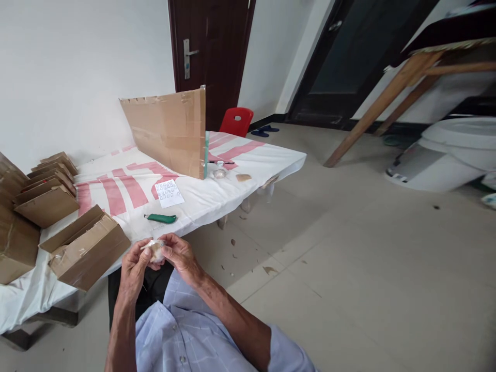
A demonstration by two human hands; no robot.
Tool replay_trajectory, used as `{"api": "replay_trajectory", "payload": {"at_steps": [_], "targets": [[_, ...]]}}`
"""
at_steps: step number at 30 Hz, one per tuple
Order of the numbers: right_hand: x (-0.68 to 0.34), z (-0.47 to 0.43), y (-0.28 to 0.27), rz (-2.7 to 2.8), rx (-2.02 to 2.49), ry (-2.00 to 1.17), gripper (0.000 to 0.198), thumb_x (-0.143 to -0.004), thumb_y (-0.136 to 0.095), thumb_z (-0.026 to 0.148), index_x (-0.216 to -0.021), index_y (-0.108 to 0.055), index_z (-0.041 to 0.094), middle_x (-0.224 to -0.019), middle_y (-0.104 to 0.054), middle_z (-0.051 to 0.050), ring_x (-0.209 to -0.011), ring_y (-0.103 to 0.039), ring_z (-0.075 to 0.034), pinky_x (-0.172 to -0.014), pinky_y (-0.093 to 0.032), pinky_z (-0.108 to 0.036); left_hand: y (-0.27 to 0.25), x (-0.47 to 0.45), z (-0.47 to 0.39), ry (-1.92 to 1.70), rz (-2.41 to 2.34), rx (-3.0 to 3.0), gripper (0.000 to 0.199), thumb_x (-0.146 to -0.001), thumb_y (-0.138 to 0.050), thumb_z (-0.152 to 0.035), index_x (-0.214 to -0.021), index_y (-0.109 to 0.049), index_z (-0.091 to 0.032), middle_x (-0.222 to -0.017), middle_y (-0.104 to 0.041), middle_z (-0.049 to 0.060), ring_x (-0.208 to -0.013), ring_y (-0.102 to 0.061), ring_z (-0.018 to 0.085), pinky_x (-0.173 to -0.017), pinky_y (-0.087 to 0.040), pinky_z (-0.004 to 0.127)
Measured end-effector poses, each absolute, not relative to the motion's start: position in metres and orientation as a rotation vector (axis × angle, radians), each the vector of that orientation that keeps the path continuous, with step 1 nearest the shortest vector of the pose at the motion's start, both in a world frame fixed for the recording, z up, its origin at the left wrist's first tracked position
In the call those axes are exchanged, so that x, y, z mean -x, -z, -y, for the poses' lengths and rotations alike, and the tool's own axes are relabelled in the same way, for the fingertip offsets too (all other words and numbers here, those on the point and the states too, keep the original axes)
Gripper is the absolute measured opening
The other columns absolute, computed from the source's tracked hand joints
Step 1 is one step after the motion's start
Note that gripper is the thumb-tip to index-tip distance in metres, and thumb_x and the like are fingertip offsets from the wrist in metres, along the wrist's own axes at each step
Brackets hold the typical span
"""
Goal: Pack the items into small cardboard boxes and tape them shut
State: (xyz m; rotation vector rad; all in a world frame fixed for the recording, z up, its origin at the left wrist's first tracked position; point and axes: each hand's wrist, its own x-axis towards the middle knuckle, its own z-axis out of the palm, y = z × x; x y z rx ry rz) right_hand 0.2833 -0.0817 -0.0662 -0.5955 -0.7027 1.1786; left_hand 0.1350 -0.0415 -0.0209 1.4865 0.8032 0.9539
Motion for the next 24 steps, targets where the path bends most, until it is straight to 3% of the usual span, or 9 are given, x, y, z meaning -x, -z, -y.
{"api": "replay_trajectory", "payload": {"at_steps": [3, 8, 17, 21, 24], "targets": [[-0.283, 0.082, 0.065, 0.649, 0.594, -1.178, 0.051, -0.073, -0.093, 0.058, -0.098, -0.069, 0.021, -0.089, -0.070, 0.000, -0.068, -0.063, -0.013, -0.059, -0.052, -0.026, 0.017, -0.131, 0.042, -1.116, -0.813, -1.647, 0.052, -0.090, -0.079, -0.055, -0.130, -0.076, -0.022, -0.090, -0.075, 0.004, -0.069, -0.067, 0.016, -0.068, -0.058, 0.028], [-0.283, 0.084, 0.061, 0.612, 0.560, -1.217, 0.052, -0.072, -0.094, 0.060, -0.094, -0.069, 0.021, -0.083, -0.069, 0.000, -0.066, -0.062, -0.013, -0.057, -0.055, -0.025, 0.003, -0.127, 0.047, -1.070, -0.694, -2.008, 0.033, -0.097, -0.074, -0.040, -0.127, -0.081, -0.028, -0.112, -0.076, 0.009, -0.099, -0.070, 0.023, -0.087, -0.056, 0.032], [-0.277, 0.081, 0.063, 0.597, 0.499, -1.255, 0.057, -0.071, -0.093, 0.065, -0.092, -0.063, 0.021, -0.075, -0.069, 0.001, -0.059, -0.062, -0.013, -0.053, -0.054, -0.025, 0.015, -0.134, 0.045, -1.088, -0.619, -1.755, 0.036, -0.085, -0.086, -0.042, -0.118, -0.085, -0.027, -0.086, -0.073, 0.005, -0.074, -0.065, 0.019, -0.070, -0.055, 0.030], [-0.277, 0.083, 0.061, 0.622, 0.511, -1.246, 0.057, -0.070, -0.094, 0.064, -0.090, -0.062, 0.021, -0.076, -0.069, 0.001, -0.058, -0.061, -0.012, -0.053, -0.055, -0.026, 0.017, -0.134, 0.047, -1.067, -0.590, -1.620, 0.038, -0.082, -0.089, -0.042, -0.116, -0.085, -0.025, -0.088, -0.074, 0.006, -0.076, -0.067, 0.019, -0.070, -0.058, 0.031], [-0.278, 0.082, 0.061, 0.627, 0.525, -1.208, 0.057, -0.070, -0.095, 0.062, -0.091, -0.063, 0.020, -0.077, -0.070, 0.001, -0.060, -0.063, -0.013, -0.053, -0.056, -0.026, 0.018, -0.128, 0.047, -1.000, -0.608, -1.627, 0.046, -0.084, -0.088, -0.042, -0.126, -0.081, -0.024, -0.103, -0.076, 0.009, -0.087, -0.071, 0.022, -0.080, -0.060, 0.033]]}}
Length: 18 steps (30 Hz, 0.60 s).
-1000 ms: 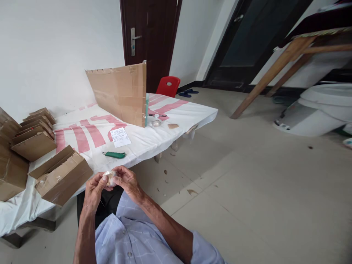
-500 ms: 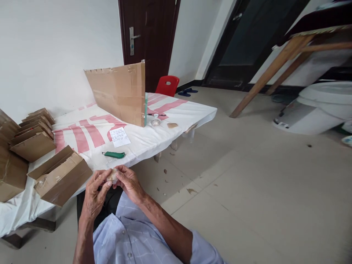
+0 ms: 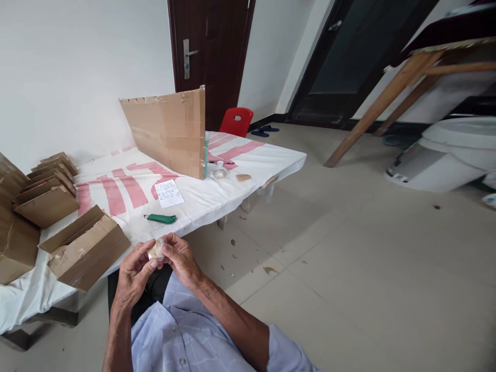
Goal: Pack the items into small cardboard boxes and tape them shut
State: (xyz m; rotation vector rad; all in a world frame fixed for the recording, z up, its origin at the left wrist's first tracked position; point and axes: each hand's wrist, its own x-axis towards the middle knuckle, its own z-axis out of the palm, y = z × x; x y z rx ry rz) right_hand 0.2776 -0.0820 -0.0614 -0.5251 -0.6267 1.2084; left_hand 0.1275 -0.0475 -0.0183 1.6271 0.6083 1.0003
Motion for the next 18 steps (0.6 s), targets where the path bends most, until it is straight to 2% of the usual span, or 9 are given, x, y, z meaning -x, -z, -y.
{"api": "replay_trajectory", "payload": {"at_steps": [2, 4, 8, 10, 18], "targets": [[-0.278, 0.081, 0.062, 0.638, 0.533, -1.183, 0.058, -0.068, -0.096, 0.061, -0.093, -0.064, 0.020, -0.079, -0.070, 0.001, -0.060, -0.064, -0.013, -0.053, -0.056, -0.026, 0.017, -0.123, 0.047, -0.960, -0.609, -1.676, 0.058, -0.087, -0.086, -0.043, -0.141, -0.073, -0.026, -0.116, -0.076, 0.011, -0.094, -0.072, 0.024, -0.085, -0.061, 0.036], [-0.278, 0.080, 0.062, 0.658, 0.538, -1.171, 0.059, -0.067, -0.097, 0.060, -0.095, -0.064, 0.020, -0.078, -0.069, 0.002, -0.059, -0.064, -0.013, -0.052, -0.057, -0.026, 0.015, -0.120, 0.047, -0.947, -0.606, -1.783, 0.059, -0.092, -0.080, -0.045, -0.146, -0.069, -0.026, -0.119, -0.075, 0.011, -0.094, -0.072, 0.024, -0.085, -0.060, 0.036], [-0.277, 0.082, 0.059, 0.675, 0.566, -1.177, 0.057, -0.070, -0.095, 0.061, -0.093, -0.064, 0.020, -0.080, -0.071, 0.002, -0.059, -0.067, -0.013, -0.052, -0.059, -0.026, 0.008, -0.123, 0.046, -1.009, -0.595, -1.983, 0.037, -0.099, -0.072, -0.043, -0.130, -0.080, -0.024, -0.092, -0.074, 0.007, -0.081, -0.067, 0.019, -0.075, -0.056, 0.030], [-0.276, 0.084, 0.058, 0.666, 0.557, -1.196, 0.057, -0.071, -0.093, 0.064, -0.093, -0.064, 0.020, -0.080, -0.071, 0.002, -0.059, -0.067, -0.013, -0.053, -0.059, -0.025, 0.007, -0.126, 0.047, -1.036, -0.574, -1.980, 0.035, -0.099, -0.072, -0.041, -0.129, -0.081, -0.024, -0.084, -0.071, 0.005, -0.076, -0.065, 0.018, -0.071, -0.054, 0.028], [-0.276, 0.086, 0.059, 0.673, 0.511, -1.205, 0.055, -0.076, -0.091, 0.063, -0.095, -0.063, 0.020, -0.078, -0.071, 0.002, -0.062, -0.068, -0.013, -0.053, -0.058, -0.024, 0.008, -0.132, 0.050, -1.021, -0.494, -1.798, 0.035, -0.094, -0.079, -0.038, -0.127, -0.082, -0.027, -0.084, -0.064, 0.002, -0.073, -0.061, 0.015, -0.066, -0.052, 0.025]]}}
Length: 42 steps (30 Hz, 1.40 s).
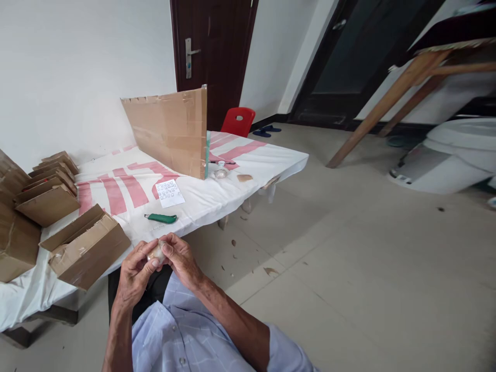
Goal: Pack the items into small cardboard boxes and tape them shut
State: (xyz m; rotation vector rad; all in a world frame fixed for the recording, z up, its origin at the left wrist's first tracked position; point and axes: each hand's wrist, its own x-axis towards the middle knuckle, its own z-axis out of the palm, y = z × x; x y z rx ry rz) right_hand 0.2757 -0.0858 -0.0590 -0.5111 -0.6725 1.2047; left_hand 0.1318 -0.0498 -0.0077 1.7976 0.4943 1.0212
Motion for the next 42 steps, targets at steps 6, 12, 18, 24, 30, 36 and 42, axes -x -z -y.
{"api": "replay_trajectory", "payload": {"at_steps": [6, 12, 18, 24, 30, 36, 42], "targets": [[-0.2772, 0.0858, 0.0616, 0.693, 0.500, -1.218, 0.055, -0.081, -0.085, 0.068, -0.098, -0.064, 0.020, -0.080, -0.071, 0.000, -0.063, -0.068, -0.014, -0.056, -0.061, -0.028, 0.0087, -0.1291, 0.0491, -0.946, -0.517, -1.719, 0.043, -0.093, -0.080, -0.043, -0.134, -0.078, -0.028, -0.090, -0.061, 0.003, -0.079, -0.061, 0.016, -0.072, -0.053, 0.027], [-0.2794, 0.0855, 0.0622, 0.691, 0.544, -1.196, 0.055, -0.074, -0.093, 0.060, -0.099, -0.065, 0.021, -0.087, -0.068, 0.002, -0.068, -0.069, -0.013, -0.059, -0.061, -0.026, 0.0072, -0.1272, 0.0476, -0.916, -0.580, -1.801, 0.047, -0.093, -0.080, -0.047, -0.135, -0.077, -0.027, -0.092, -0.060, 0.004, -0.081, -0.056, 0.016, -0.071, -0.050, 0.026], [-0.2796, 0.0852, 0.0621, 0.718, 0.520, -1.206, 0.054, -0.077, -0.091, 0.061, -0.102, -0.064, 0.021, -0.085, -0.070, 0.001, -0.064, -0.068, -0.014, -0.059, -0.061, -0.029, 0.0045, -0.1276, 0.0468, -0.979, -0.604, -1.807, 0.047, -0.098, -0.072, -0.052, -0.137, -0.076, -0.027, -0.088, -0.066, 0.005, -0.079, -0.060, 0.019, -0.076, -0.053, 0.030], [-0.2806, 0.0856, 0.0630, 0.746, 0.503, -1.216, 0.053, -0.078, -0.091, 0.060, -0.103, -0.066, 0.021, -0.083, -0.071, 0.001, -0.066, -0.069, -0.014, -0.060, -0.062, -0.028, 0.0013, -0.1277, 0.0471, -0.968, -0.548, -1.732, 0.040, -0.096, -0.075, -0.049, -0.130, -0.080, -0.029, -0.086, -0.067, 0.005, -0.076, -0.063, 0.018, -0.075, -0.055, 0.030], [-0.2808, 0.0861, 0.0596, 0.726, 0.462, -1.274, 0.054, -0.076, -0.092, 0.062, -0.100, -0.065, 0.021, -0.082, -0.071, 0.002, -0.063, -0.068, -0.013, -0.057, -0.061, -0.027, 0.0037, -0.1289, 0.0468, -0.997, -0.507, -1.640, 0.039, -0.091, -0.081, -0.046, -0.125, -0.083, -0.026, -0.085, -0.069, 0.005, -0.073, -0.064, 0.017, -0.071, -0.057, 0.030], [-0.2792, 0.0873, 0.0584, 0.694, 0.431, -1.329, 0.053, -0.076, -0.091, 0.063, -0.097, -0.066, 0.022, -0.076, -0.070, 0.002, -0.059, -0.066, -0.013, -0.056, -0.058, -0.026, 0.0092, -0.1295, 0.0455, -1.018, -0.475, -1.585, 0.032, -0.088, -0.085, -0.042, -0.116, -0.086, -0.026, -0.083, -0.066, 0.004, -0.069, -0.063, 0.015, -0.064, -0.055, 0.028], [-0.2802, 0.0886, 0.0581, 0.708, 0.440, -1.338, 0.054, -0.076, -0.091, 0.063, -0.097, -0.065, 0.021, -0.076, -0.072, 0.001, -0.059, -0.066, -0.014, -0.056, -0.057, -0.027, 0.0097, -0.1229, 0.0446, -0.972, -0.490, -1.623, 0.036, -0.090, -0.083, -0.045, -0.119, -0.085, -0.026, -0.087, -0.069, 0.005, -0.073, -0.065, 0.017, -0.070, -0.056, 0.031]]}}
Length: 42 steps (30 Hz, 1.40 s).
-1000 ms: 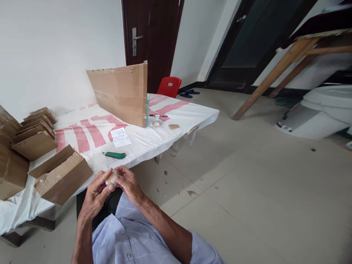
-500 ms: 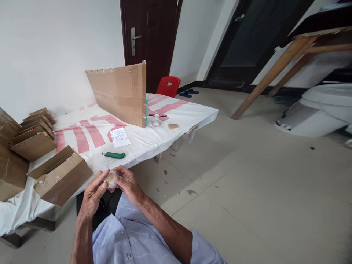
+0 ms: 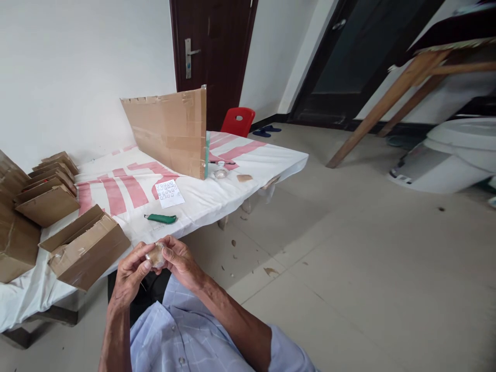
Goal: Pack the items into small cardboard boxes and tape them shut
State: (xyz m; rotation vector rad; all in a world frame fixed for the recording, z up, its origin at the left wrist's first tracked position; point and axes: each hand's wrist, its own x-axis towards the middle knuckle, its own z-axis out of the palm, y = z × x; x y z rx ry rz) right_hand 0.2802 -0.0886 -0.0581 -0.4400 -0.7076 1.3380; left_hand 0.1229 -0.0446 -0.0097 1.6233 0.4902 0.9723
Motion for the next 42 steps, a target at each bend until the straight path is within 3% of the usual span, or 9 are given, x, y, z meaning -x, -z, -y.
{"api": "replay_trajectory", "payload": {"at_steps": [5, 13, 23, 30, 35, 38, 42], "targets": [[-0.279, 0.088, 0.057, 0.725, 0.486, -1.262, 0.053, -0.076, -0.091, 0.062, -0.098, -0.065, 0.021, -0.075, -0.070, 0.002, -0.059, -0.066, -0.014, -0.056, -0.058, -0.027, 0.006, -0.120, 0.046, -0.970, -0.545, -1.753, 0.051, -0.094, -0.074, -0.056, -0.134, -0.079, -0.025, -0.090, -0.072, 0.007, -0.076, -0.064, 0.020, -0.075, -0.056, 0.033], [-0.280, 0.086, 0.062, 0.787, 0.540, -1.244, 0.053, -0.076, -0.091, 0.061, -0.099, -0.066, 0.021, -0.082, -0.072, 0.000, -0.064, -0.068, -0.014, -0.061, -0.062, -0.030, 0.006, -0.126, 0.046, -0.979, -0.675, -1.837, 0.041, -0.094, -0.075, -0.054, -0.123, -0.084, -0.027, -0.082, -0.069, 0.005, -0.072, -0.061, 0.019, -0.068, -0.052, 0.030], [-0.314, 0.080, 0.058, 0.932, 0.599, -1.308, 0.046, -0.073, -0.096, 0.052, -0.097, -0.073, 0.020, -0.084, -0.072, 0.000, -0.074, -0.066, -0.014, -0.070, -0.058, -0.029, 0.009, -0.126, 0.042, -0.910, -0.728, -1.827, 0.048, -0.093, -0.073, -0.061, -0.126, -0.082, -0.027, -0.099, -0.076, 0.009, -0.092, -0.068, 0.024, -0.084, -0.054, 0.032], [-0.340, 0.078, 0.060, 1.023, 0.668, -1.305, 0.041, -0.077, -0.092, 0.049, -0.096, -0.074, 0.018, -0.086, -0.074, -0.001, -0.074, -0.067, -0.014, -0.070, -0.058, -0.028, 0.027, -0.136, 0.040, -0.869, -0.731, -1.698, 0.057, -0.094, -0.074, -0.058, -0.140, -0.074, -0.024, -0.100, -0.076, 0.009, -0.075, -0.064, 0.018, -0.078, -0.057, 0.033], [-0.382, 0.040, 0.075, 0.916, 0.929, -1.019, 0.043, -0.075, -0.088, 0.053, -0.096, -0.074, 0.019, -0.091, -0.077, -0.003, -0.076, -0.069, -0.016, -0.066, -0.060, -0.028, 0.040, -0.134, 0.033, -0.942, -0.715, -1.620, 0.061, -0.092, -0.077, -0.051, -0.147, -0.068, -0.027, -0.107, -0.072, 0.007, -0.075, -0.062, 0.015, -0.073, -0.058, 0.031], [-0.428, -0.004, 0.084, 0.749, 1.307, -0.706, 0.045, -0.069, -0.083, 0.056, -0.092, -0.070, 0.018, -0.085, -0.075, -0.003, -0.075, -0.070, -0.018, -0.066, -0.059, -0.030, 0.042, -0.129, 0.030, -0.956, -0.696, -1.627, 0.056, -0.091, -0.080, -0.047, -0.143, -0.072, -0.028, -0.105, -0.071, 0.007, -0.073, -0.060, 0.014, -0.070, -0.057, 0.029], [-0.490, -0.061, 0.092, 0.636, 1.495, -0.539, 0.040, -0.070, -0.078, 0.048, -0.092, -0.067, 0.017, -0.087, -0.075, -0.006, -0.080, -0.069, -0.020, -0.070, -0.057, -0.030, 0.041, -0.122, 0.029, -0.955, -0.656, -1.642, 0.047, -0.090, -0.082, -0.043, -0.134, -0.078, -0.027, -0.099, -0.070, 0.007, -0.073, -0.058, 0.014, -0.068, -0.054, 0.027]]}}
